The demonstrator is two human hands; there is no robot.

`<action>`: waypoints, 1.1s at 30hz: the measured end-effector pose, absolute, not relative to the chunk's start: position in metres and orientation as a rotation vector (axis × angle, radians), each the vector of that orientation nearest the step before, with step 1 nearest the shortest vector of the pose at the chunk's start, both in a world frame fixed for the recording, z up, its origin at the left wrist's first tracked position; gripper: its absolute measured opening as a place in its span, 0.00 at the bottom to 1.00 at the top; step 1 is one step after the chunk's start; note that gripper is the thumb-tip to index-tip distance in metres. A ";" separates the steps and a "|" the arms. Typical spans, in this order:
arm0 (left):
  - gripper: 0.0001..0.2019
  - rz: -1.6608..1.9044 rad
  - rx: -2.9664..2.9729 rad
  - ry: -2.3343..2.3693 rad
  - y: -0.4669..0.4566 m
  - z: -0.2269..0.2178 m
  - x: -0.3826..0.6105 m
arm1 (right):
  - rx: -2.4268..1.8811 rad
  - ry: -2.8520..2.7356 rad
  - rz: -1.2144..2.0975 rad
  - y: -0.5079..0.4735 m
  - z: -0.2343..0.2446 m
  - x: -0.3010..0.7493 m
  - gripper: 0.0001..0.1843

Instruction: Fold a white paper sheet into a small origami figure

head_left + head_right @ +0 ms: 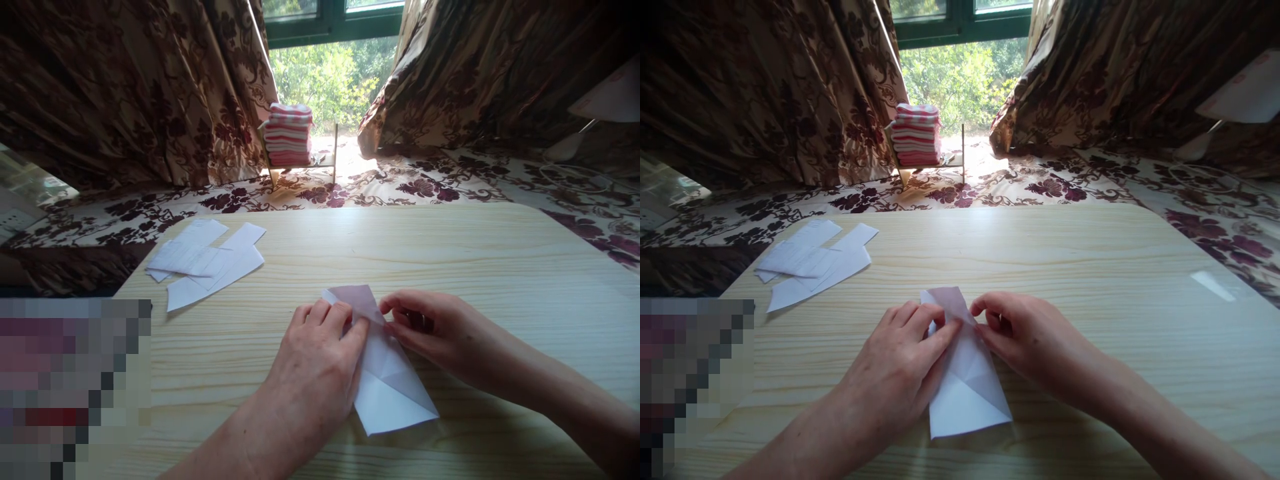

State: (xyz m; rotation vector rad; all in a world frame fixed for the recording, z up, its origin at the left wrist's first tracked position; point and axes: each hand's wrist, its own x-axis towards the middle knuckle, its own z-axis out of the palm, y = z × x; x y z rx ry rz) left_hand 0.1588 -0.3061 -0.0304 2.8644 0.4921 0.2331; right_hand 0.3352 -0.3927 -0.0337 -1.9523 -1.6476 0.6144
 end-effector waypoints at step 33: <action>0.15 0.236 2.884 0.559 -0.308 -0.028 0.159 | -1.919 -1.701 0.475 -0.380 -0.040 0.328 0.15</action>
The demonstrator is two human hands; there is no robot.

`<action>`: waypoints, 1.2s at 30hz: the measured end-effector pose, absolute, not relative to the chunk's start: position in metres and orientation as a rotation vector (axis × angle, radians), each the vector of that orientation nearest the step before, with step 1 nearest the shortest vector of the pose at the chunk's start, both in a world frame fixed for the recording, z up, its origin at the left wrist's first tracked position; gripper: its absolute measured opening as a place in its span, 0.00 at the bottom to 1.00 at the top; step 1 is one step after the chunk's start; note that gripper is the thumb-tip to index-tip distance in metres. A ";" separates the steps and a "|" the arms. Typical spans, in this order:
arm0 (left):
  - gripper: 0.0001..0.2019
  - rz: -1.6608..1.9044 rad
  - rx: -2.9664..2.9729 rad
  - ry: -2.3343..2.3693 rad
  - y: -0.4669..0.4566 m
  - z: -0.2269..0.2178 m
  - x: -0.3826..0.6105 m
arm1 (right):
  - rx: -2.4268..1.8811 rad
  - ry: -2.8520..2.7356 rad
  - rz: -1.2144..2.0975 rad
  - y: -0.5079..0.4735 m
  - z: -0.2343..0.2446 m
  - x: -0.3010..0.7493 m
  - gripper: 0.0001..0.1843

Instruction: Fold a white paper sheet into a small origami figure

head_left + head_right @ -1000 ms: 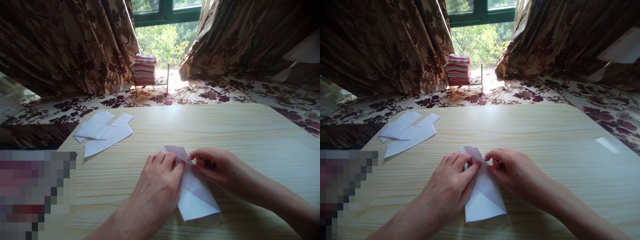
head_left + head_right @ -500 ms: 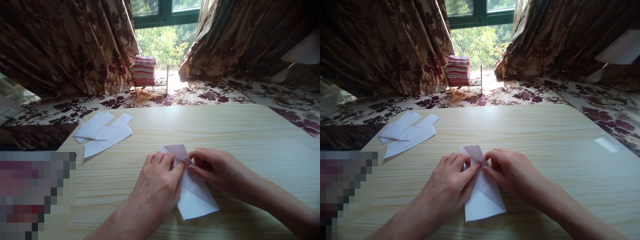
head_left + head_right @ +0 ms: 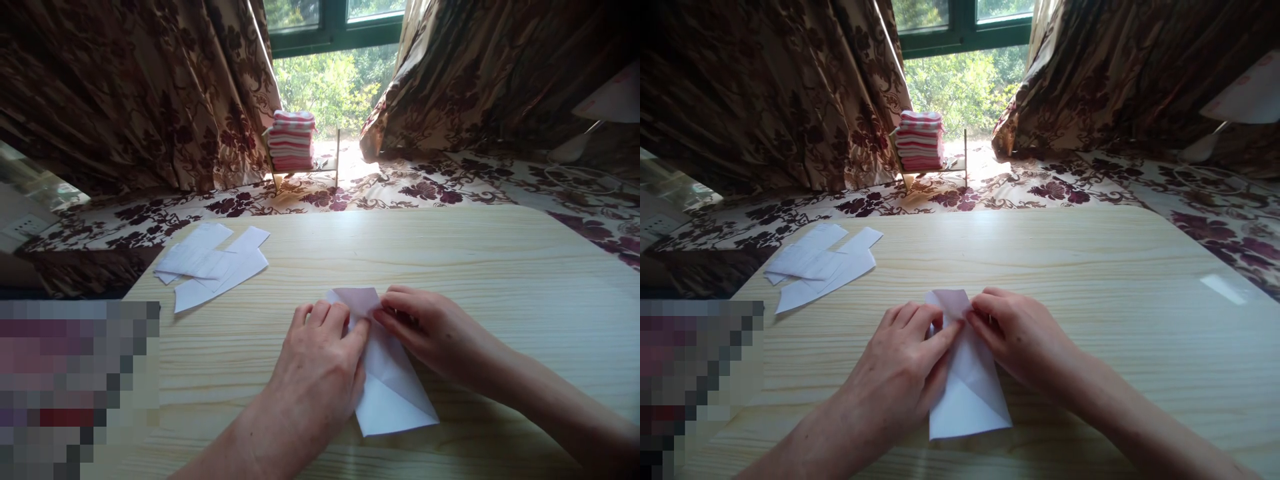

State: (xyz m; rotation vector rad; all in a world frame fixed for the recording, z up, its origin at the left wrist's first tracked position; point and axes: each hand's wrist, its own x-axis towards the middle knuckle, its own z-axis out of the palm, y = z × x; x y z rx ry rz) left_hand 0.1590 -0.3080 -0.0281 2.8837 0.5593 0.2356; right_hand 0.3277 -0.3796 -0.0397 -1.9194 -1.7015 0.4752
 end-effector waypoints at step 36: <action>0.17 0.260 2.876 0.658 -0.313 -0.030 0.161 | -1.927 -1.647 0.641 -0.382 -0.032 0.327 0.08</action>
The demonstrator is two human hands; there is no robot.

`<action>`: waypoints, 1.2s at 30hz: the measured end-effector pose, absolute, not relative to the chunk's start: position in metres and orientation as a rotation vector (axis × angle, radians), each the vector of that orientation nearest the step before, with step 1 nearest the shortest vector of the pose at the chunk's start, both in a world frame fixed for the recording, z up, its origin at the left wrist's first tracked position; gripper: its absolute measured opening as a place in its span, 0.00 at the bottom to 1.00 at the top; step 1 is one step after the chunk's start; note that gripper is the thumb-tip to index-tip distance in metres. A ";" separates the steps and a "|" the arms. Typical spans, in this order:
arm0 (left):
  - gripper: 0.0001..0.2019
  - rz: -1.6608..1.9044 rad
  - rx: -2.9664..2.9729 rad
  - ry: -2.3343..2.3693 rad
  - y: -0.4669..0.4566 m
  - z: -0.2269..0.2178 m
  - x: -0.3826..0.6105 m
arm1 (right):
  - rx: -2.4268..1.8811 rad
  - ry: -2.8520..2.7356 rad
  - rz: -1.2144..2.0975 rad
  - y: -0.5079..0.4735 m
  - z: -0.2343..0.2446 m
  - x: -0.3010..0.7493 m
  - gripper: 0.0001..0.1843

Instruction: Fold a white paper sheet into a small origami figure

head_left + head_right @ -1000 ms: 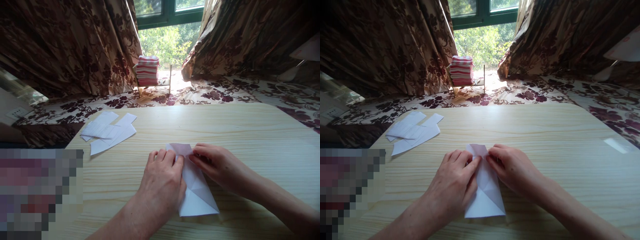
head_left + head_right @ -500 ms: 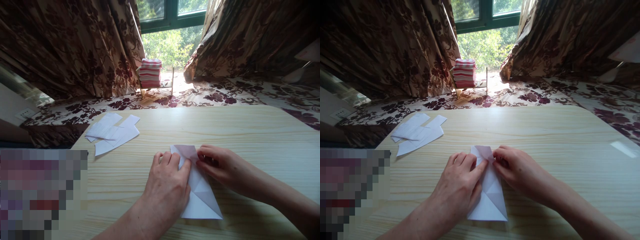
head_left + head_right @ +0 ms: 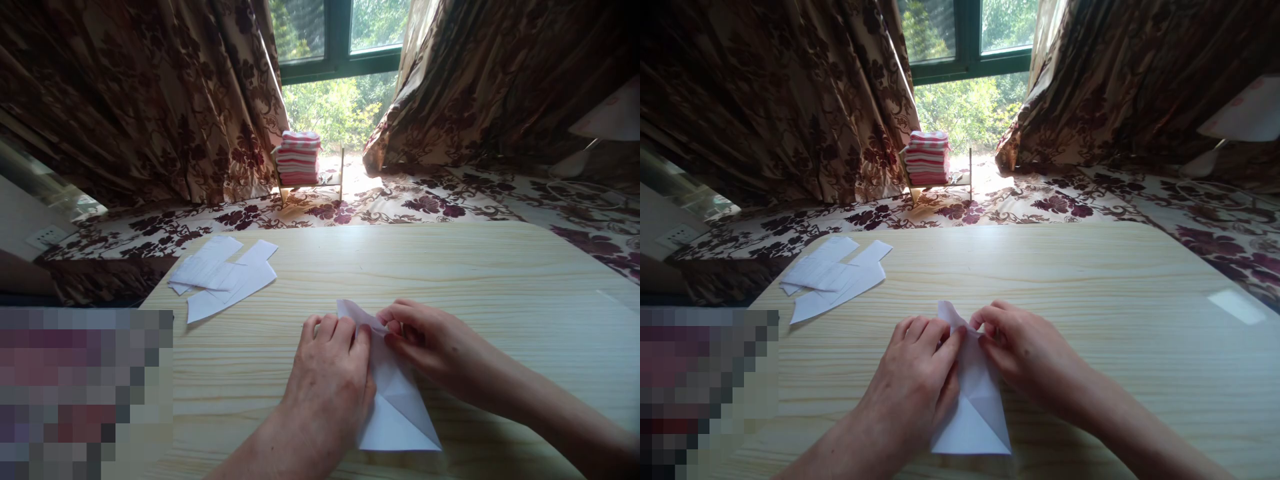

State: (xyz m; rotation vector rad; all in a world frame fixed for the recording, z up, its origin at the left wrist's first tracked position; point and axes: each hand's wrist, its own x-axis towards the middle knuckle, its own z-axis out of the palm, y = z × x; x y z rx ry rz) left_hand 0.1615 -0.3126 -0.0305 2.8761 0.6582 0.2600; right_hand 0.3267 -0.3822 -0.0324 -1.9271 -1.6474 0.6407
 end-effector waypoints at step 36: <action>0.18 0.344 2.929 0.620 -0.311 -0.034 0.164 | -1.994 -1.698 0.526 -0.382 -0.028 0.331 0.12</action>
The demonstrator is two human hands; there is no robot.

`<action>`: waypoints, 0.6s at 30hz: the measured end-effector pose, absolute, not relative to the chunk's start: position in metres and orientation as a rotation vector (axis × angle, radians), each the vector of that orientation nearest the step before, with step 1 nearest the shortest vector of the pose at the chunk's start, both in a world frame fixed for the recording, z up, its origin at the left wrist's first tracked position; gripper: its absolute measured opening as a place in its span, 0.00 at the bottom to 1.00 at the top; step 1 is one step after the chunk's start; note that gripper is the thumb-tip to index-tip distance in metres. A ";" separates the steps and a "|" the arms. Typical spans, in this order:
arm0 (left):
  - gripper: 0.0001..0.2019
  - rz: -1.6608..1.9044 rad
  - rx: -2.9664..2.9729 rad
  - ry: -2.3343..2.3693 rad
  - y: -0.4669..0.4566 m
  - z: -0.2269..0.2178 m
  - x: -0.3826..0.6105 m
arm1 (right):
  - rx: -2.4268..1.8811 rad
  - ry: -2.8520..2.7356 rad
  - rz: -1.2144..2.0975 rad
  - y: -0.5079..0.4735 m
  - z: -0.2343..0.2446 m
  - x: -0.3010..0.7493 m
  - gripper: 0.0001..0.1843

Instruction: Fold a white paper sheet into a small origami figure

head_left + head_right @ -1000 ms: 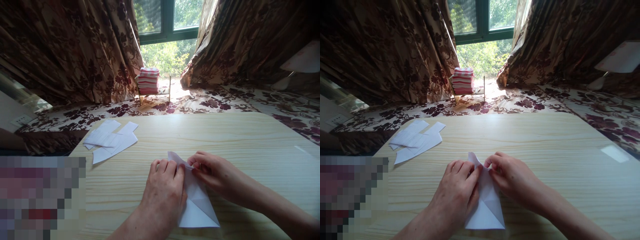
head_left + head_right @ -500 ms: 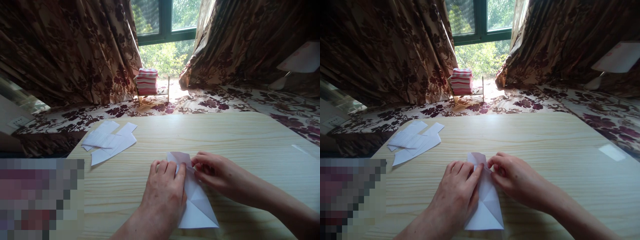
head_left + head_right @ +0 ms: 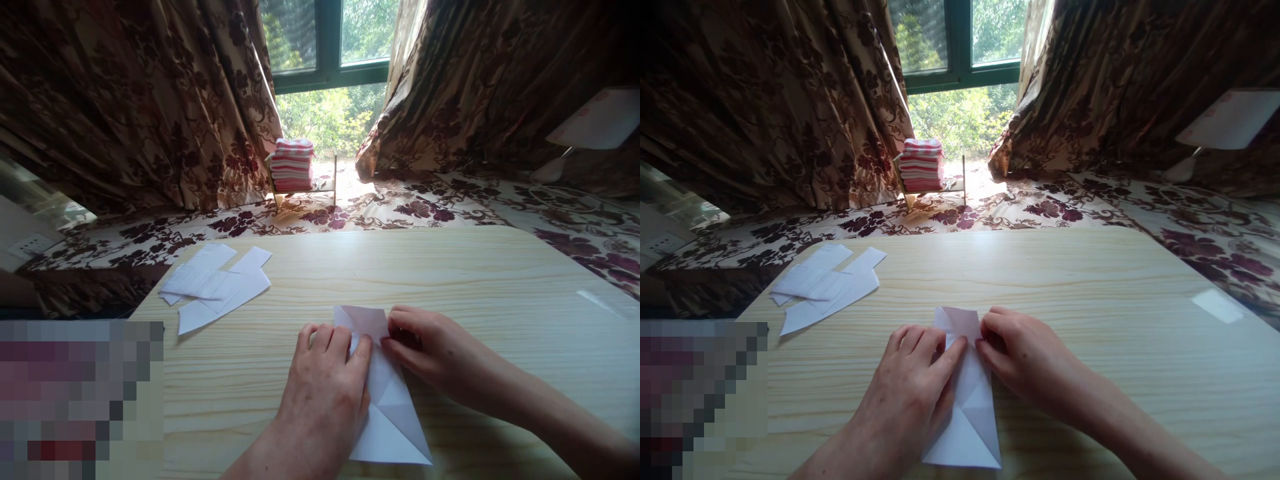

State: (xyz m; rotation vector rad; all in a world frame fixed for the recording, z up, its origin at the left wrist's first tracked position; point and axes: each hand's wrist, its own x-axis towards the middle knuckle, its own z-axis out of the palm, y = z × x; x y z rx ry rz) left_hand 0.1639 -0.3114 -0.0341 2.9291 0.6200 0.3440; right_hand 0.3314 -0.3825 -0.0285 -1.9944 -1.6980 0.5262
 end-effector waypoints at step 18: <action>0.12 0.304 2.970 0.514 -0.310 -0.033 0.163 | -1.961 -1.648 0.629 -0.387 -0.027 0.340 0.09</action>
